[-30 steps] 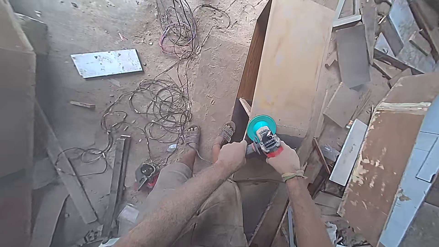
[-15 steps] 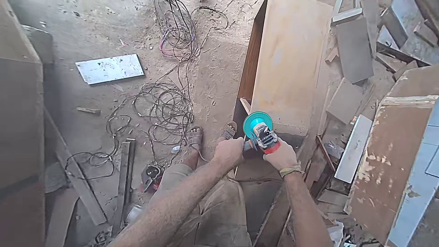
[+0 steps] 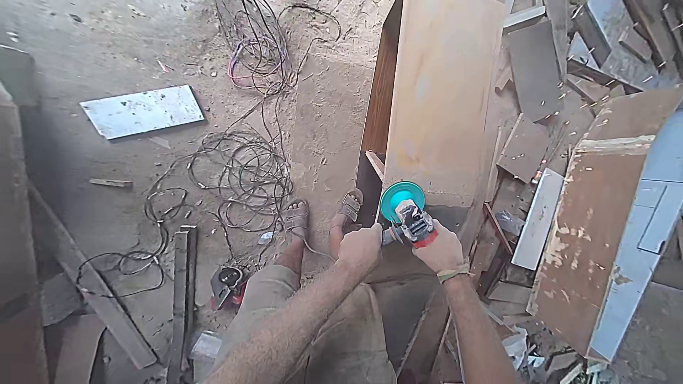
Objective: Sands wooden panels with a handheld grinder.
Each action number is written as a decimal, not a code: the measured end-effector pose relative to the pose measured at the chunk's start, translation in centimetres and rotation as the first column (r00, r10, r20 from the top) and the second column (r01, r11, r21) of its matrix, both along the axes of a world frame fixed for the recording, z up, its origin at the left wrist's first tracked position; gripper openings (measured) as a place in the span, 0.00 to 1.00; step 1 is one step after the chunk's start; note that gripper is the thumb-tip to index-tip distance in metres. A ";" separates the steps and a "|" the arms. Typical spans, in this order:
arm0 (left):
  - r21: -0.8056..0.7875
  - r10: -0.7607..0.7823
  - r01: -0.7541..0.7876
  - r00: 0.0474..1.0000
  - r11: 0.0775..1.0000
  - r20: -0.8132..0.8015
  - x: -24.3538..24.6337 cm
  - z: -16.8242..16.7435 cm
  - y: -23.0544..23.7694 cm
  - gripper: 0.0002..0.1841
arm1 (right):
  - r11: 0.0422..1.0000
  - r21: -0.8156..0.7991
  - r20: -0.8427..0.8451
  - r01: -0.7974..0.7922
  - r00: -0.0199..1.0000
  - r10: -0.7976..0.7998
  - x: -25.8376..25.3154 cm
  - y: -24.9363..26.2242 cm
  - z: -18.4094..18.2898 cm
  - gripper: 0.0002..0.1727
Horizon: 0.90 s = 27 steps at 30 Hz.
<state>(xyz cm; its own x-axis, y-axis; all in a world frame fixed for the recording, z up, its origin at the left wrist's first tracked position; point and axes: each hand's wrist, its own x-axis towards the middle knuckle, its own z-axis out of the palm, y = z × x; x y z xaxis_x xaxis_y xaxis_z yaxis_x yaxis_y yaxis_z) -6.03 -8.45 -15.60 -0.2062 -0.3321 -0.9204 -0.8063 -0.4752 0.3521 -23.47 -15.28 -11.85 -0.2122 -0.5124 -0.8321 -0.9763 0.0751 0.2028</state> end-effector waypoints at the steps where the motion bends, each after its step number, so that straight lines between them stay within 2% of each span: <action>1: -0.006 -0.001 0.001 1.000 1.000 -0.002 0.0 0.1 -0.4 0.20 | 1.000 -0.008 0.002 -0.002 1.000 0.002 -0.1 -0.3 0.0 0.44; 8: -0.031 -0.064 0.060 0.992 0.998 -0.111 -3.6 0.4 -1.4 0.16 | 0.979 -0.111 -0.021 0.173 0.984 -0.177 -5.6 2.5 -0.5 0.46; 16: -0.009 -0.034 0.035 0.995 0.999 0.090 0.8 -0.2 2.3 0.16 | 1.000 -0.015 0.090 0.025 0.996 -0.024 0.6 2.9 -1.2 0.42; 23: -0.005 -0.027 0.027 1.000 1.000 -0.001 -2.1 -0.1 1.0 0.18 | 0.998 -0.024 0.032 0.051 0.998 -0.050 -2.6 1.8 -0.5 0.44; 27: -0.037 -0.010 0.010 1.000 0.999 0.000 -1.5 0.0 0.0 0.19 | 0.999 -0.028 0.032 0.031 0.999 -0.030 -1.8 0.3 -0.3 0.44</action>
